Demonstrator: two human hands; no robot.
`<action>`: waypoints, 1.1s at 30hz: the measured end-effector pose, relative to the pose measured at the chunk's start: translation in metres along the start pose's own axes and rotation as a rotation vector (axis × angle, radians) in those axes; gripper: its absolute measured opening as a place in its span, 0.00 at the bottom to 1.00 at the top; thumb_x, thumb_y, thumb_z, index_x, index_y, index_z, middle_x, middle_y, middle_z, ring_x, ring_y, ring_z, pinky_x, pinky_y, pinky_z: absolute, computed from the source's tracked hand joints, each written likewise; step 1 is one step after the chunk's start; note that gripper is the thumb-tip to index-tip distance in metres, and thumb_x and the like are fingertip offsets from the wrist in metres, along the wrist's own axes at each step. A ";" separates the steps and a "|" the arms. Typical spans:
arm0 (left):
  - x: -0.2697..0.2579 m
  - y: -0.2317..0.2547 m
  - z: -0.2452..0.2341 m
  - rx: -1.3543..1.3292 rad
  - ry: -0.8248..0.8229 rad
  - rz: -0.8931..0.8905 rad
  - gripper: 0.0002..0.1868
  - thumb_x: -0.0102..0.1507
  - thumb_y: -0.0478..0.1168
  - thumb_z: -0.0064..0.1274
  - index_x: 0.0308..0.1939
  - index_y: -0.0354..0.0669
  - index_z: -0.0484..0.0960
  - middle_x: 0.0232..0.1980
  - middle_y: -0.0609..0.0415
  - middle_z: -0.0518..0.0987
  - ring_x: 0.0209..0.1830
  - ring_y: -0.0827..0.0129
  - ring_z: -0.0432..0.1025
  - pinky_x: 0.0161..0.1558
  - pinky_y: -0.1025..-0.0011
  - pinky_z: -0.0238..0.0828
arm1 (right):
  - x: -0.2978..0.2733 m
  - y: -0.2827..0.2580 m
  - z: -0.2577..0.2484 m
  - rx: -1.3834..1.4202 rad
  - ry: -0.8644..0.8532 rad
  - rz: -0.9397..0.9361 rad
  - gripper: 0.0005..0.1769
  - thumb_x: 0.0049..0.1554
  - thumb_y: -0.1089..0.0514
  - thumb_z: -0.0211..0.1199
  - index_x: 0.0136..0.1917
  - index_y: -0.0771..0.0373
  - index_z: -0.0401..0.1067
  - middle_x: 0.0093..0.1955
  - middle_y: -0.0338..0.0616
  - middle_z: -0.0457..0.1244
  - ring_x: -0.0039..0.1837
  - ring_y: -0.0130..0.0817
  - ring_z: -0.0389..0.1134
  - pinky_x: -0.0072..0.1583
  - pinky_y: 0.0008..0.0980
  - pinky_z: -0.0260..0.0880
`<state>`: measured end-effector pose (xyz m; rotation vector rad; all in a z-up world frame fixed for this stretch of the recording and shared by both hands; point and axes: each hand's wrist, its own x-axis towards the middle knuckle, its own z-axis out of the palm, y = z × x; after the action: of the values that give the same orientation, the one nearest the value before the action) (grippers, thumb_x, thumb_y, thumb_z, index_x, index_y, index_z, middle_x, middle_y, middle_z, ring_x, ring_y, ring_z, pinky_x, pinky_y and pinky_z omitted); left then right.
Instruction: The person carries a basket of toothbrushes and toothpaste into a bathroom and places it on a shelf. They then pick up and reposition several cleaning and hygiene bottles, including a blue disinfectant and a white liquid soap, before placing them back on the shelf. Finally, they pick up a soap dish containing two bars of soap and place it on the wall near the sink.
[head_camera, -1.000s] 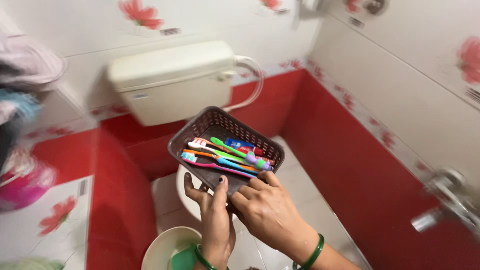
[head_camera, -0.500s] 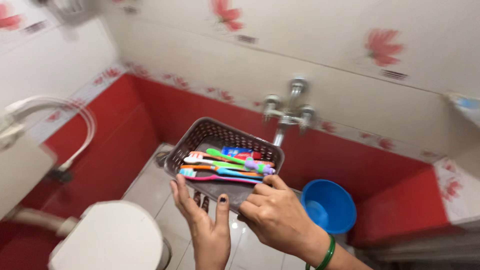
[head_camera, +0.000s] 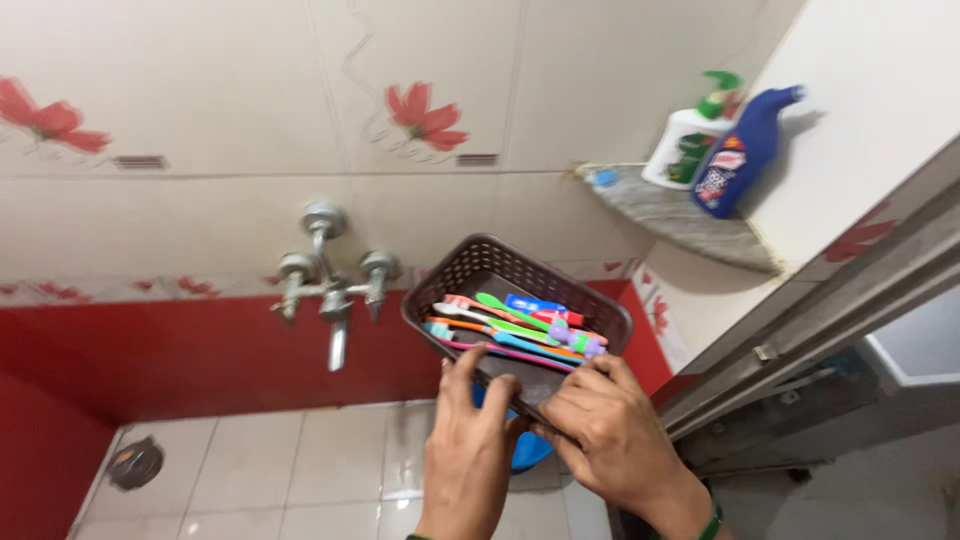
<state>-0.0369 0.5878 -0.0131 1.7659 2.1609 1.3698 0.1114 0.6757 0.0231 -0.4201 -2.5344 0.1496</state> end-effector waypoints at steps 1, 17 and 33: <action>0.010 0.007 0.016 0.043 -0.008 0.067 0.22 0.50 0.33 0.62 0.49 0.45 0.78 0.68 0.43 0.68 0.68 0.32 0.64 0.48 0.51 0.73 | -0.008 0.016 -0.007 -0.015 0.005 0.028 0.08 0.47 0.57 0.71 0.38 0.61 0.75 0.36 0.41 0.66 0.47 0.41 0.68 0.60 0.47 0.61; 0.127 0.068 0.178 0.147 -0.145 0.194 0.17 0.56 0.30 0.54 0.49 0.42 0.76 0.57 0.45 0.72 0.64 0.26 0.63 0.49 0.53 0.76 | -0.072 0.181 -0.091 -0.134 0.326 0.550 0.14 0.54 0.62 0.63 0.54 0.63 0.78 0.63 0.50 0.68 0.67 0.48 0.67 0.63 0.44 0.69; 0.196 -0.071 0.332 0.017 0.375 0.638 0.27 0.37 0.54 0.68 0.35 0.46 0.83 0.40 0.49 0.78 0.39 0.43 0.74 0.51 0.33 0.68 | 0.004 0.257 -0.038 -0.094 0.556 1.003 0.20 0.51 0.59 0.68 0.58 0.62 0.74 0.57 0.52 0.68 0.59 0.53 0.69 0.59 0.46 0.69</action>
<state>0.0122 0.9443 -0.1671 2.5150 1.8054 1.9435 0.1978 0.9208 0.0073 -1.5009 -1.6010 0.2382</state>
